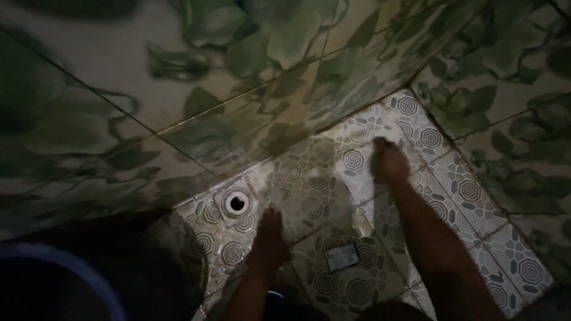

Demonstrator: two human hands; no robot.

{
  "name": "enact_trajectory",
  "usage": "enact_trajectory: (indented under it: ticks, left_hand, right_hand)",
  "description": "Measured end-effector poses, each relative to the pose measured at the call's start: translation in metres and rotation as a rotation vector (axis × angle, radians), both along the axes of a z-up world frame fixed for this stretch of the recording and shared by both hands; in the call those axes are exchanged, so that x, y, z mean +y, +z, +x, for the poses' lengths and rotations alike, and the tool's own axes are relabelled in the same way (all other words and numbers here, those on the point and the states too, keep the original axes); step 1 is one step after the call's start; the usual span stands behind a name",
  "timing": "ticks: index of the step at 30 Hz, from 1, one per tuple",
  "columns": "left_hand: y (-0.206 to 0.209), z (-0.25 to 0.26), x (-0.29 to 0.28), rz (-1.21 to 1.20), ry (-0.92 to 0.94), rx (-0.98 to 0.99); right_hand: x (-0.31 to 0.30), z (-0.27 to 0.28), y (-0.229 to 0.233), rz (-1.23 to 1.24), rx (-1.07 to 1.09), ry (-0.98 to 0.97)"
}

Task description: Scrubbing bathroom floor and wall tiles using a cleaning pad and detergent to remove grime.

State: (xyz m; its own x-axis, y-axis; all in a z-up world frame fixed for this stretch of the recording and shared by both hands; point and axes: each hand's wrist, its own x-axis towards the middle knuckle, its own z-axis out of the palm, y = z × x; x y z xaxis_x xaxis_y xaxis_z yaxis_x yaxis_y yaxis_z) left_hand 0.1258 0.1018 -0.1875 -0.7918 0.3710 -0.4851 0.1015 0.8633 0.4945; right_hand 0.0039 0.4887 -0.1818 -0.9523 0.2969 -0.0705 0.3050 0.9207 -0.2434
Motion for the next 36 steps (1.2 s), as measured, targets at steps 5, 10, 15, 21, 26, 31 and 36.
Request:
enact_trajectory:
  ticks: [5,10,15,21,26,31,36]
  left_hand:
    - [-0.002,-0.003,0.007,-0.011,-0.009,0.008]
    - [-0.017,0.005,0.003,0.045,-0.008,0.109]
    - [-0.019,-0.004,0.000,0.012,-0.034,0.053]
    - [-0.022,-0.008,0.009,0.080,-0.028,0.132]
    - [-0.040,-0.020,0.032,0.130,-0.037,0.320]
    - [-0.026,-0.022,0.029,0.217,0.011,0.279]
    - [-0.017,-0.031,0.025,0.149,-0.057,0.192]
  right_hand:
    - [-0.008,0.003,-0.043,-0.070,0.307,0.361]
    - [-0.072,0.021,-0.079,-0.076,0.195,0.658]
    - [-0.012,-0.003,-0.015,-0.159,0.125,0.118]
    - [-0.053,0.007,-0.028,-0.243,0.219,0.142]
    - [-0.157,0.049,-0.037,-0.279,0.168,0.446]
    - [-0.128,0.037,-0.006,-0.421,0.171,0.396]
    - [-0.047,0.009,0.001,-0.267,0.299,-0.027]
